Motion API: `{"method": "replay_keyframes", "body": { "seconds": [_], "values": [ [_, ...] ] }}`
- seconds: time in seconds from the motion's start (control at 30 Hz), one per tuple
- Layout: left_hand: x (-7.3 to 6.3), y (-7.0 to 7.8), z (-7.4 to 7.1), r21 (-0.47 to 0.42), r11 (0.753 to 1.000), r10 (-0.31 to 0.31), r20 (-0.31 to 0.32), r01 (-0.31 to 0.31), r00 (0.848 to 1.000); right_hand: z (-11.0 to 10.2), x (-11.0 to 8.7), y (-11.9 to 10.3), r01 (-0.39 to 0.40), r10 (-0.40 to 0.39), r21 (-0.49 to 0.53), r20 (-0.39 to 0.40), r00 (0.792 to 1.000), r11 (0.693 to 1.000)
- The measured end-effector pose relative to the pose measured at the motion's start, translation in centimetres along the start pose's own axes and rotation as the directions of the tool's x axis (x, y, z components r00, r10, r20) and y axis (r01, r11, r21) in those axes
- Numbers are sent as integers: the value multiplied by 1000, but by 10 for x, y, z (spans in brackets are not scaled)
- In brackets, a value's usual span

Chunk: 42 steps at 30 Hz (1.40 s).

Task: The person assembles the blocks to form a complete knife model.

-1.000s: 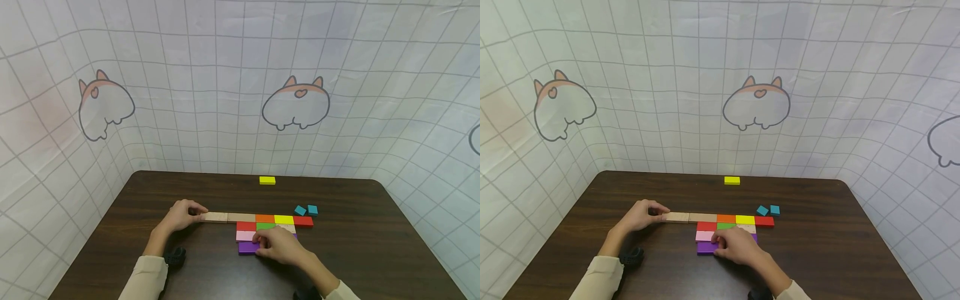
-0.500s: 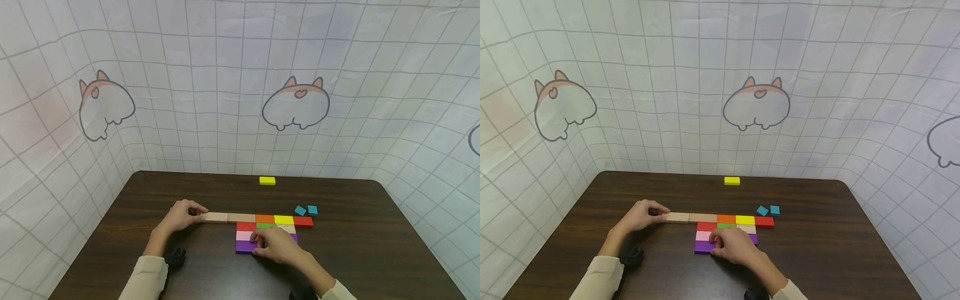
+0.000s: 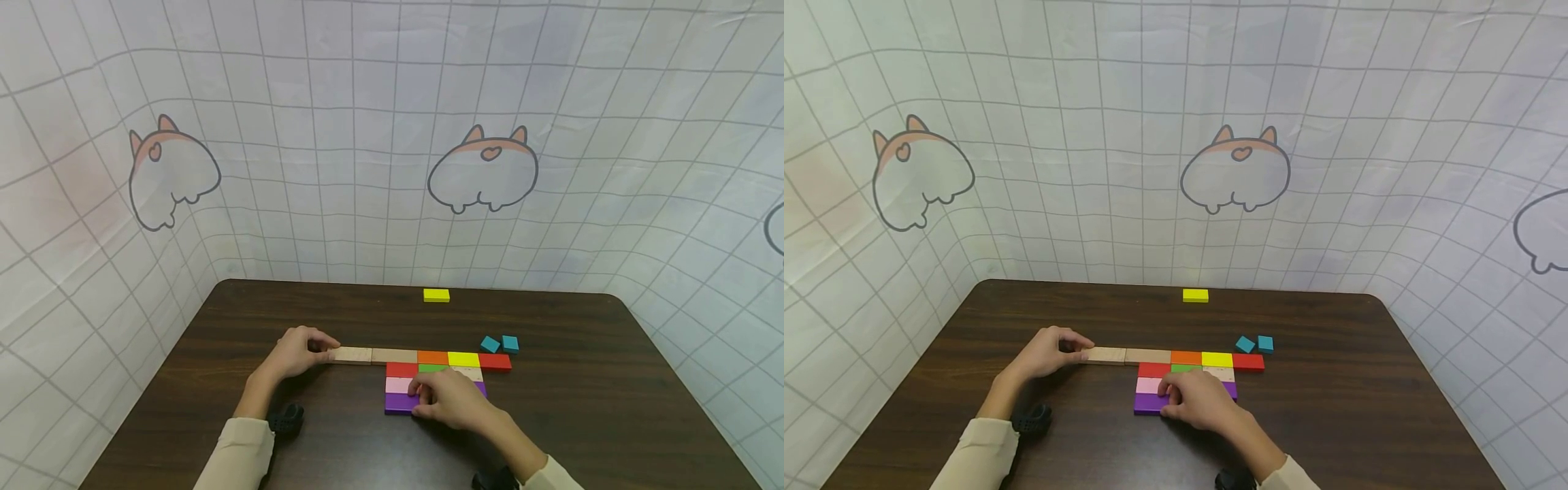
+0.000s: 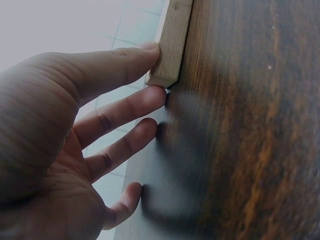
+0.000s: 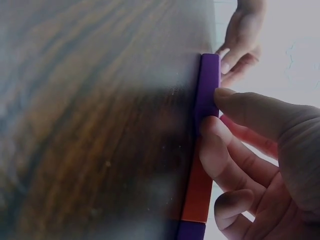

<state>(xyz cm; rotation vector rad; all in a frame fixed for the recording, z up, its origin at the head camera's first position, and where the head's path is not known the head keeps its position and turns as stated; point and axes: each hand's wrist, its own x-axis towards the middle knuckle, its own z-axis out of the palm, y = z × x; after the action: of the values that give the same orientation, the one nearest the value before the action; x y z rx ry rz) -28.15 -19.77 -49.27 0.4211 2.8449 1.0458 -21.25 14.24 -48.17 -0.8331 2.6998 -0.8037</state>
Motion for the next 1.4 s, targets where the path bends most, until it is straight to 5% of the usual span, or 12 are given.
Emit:
{"method": "replay_keyframes", "body": {
  "seconds": [0.23, 0.53, 0.73, 0.9, 1.4],
  "values": [
    [1, 0, 1, 4, 1000, -2, 0, 2, 1000, -15, 1, 7, 40, -45, 79, 54, 998, 996],
    [1, -3, 0, -1, 1000, 2, 1, -2, 1000, -67, 18, 36, 47, -87, 249, 152, 985, 967],
    [1, -1, 0, -1, 1000, 8, 1, -8, 1000, -99, 35, 59, -19, 10, 182, 53, 999, 983],
    [1, 0, 0, -7, 1000, 10, 5, -10, 1000, -111, 50, 84, -128, 132, 123, -22, 991, 984],
    [2, -5, 3, -6, 1000, 13, 3, -13, 1000, -110, 89, 129, -259, 264, 187, -3, 965, 948]
  ]
}}
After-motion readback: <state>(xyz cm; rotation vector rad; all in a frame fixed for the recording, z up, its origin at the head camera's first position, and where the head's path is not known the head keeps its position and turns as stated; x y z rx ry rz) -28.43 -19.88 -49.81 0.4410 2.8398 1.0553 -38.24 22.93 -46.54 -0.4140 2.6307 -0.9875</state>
